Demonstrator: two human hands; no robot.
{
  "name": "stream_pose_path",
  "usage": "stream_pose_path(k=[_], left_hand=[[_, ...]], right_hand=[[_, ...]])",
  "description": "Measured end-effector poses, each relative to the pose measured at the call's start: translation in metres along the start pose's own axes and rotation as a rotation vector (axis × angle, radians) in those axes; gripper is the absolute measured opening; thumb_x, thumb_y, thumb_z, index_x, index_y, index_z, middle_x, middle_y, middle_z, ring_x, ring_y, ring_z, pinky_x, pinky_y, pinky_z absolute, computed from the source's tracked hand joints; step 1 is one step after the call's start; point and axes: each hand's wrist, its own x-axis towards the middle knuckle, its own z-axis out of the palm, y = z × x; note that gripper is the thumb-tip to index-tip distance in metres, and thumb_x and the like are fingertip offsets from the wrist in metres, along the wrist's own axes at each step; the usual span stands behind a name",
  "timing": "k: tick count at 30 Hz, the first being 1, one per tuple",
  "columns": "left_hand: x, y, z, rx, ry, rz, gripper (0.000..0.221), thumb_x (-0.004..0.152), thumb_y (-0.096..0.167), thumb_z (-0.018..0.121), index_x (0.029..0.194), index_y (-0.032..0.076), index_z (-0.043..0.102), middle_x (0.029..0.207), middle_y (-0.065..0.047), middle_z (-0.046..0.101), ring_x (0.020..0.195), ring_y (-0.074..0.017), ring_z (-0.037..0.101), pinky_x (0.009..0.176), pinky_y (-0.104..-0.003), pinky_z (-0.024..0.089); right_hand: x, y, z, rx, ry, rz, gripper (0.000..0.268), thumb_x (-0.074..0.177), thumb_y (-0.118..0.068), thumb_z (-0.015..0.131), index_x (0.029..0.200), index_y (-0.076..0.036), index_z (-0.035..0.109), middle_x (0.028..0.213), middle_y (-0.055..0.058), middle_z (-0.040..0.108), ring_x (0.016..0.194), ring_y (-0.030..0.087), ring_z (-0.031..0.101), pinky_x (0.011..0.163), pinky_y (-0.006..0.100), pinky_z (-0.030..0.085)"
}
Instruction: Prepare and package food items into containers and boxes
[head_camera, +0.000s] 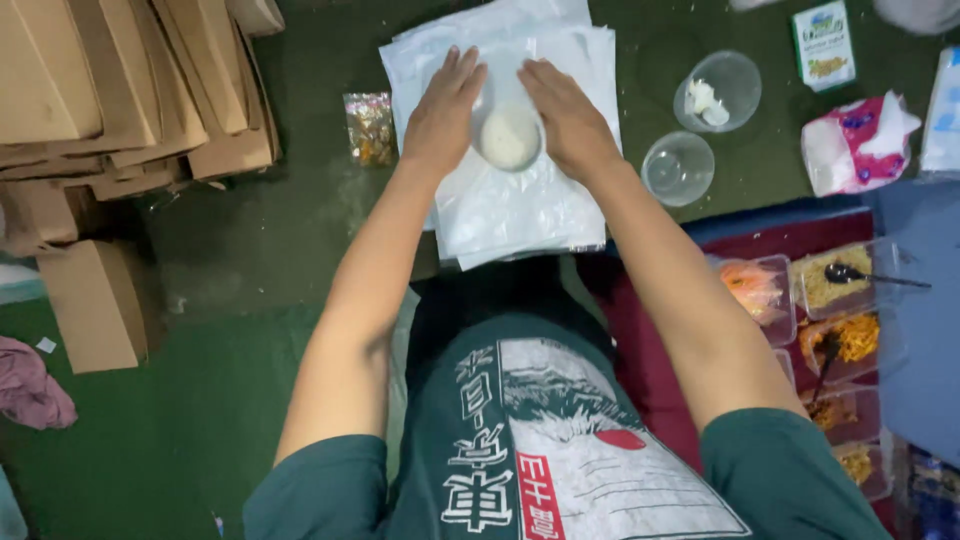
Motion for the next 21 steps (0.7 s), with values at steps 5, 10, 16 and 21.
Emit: stream_pose_path(k=[5,10,16,21], left_hand=[[0.019,-0.023,0.012,0.106,0.048,0.112,0.054,0.104,0.009,0.051,0.157,0.010,0.043,0.167,-0.008,0.032,0.153,-0.0385,0.023,0.121,-0.056,0.030],[0.010,-0.011,-0.018,0.078,-0.097,-0.211,0.073,0.106,0.064,0.033,0.167,0.029,0.020,0.172,-0.012,-0.003,0.156,-0.0423,-0.008,0.128,-0.058,0.000],[0.010,-0.006,-0.050,0.065,-0.171,-0.435,0.076,0.110,0.060,0.035,0.169,0.021,0.006,0.171,-0.011,-0.012,0.159,-0.0302,-0.011,0.129,-0.052,-0.005],[-0.005,-0.045,-0.019,0.163,-0.011,-0.436,0.068,0.118,0.043,0.041,0.167,0.004,0.014,0.172,-0.016,0.004,0.159,-0.0346,0.002,0.131,-0.053,0.006]], right_hand=[[0.058,0.008,-0.006,-0.257,-0.289,-0.043,0.058,0.109,-0.013,0.040,0.165,-0.014,0.023,0.172,0.009,0.017,0.158,0.032,0.009,0.126,0.053,0.010],[0.061,0.019,-0.014,-0.360,-0.267,0.036,0.062,0.108,-0.058,0.024,0.165,-0.035,0.020,0.174,-0.002,0.008,0.159,0.031,0.000,0.126,0.057,0.000],[0.052,0.050,-0.019,-0.311,-0.083,0.166,0.065,0.111,-0.056,0.026,0.168,-0.024,0.022,0.173,0.002,0.009,0.158,0.034,0.002,0.127,0.059,0.003],[0.046,0.038,-0.019,-0.459,-0.130,0.289,0.063,0.120,-0.038,0.041,0.168,-0.009,0.013,0.172,0.013,0.004,0.156,0.039,0.001,0.128,0.059,0.009]])
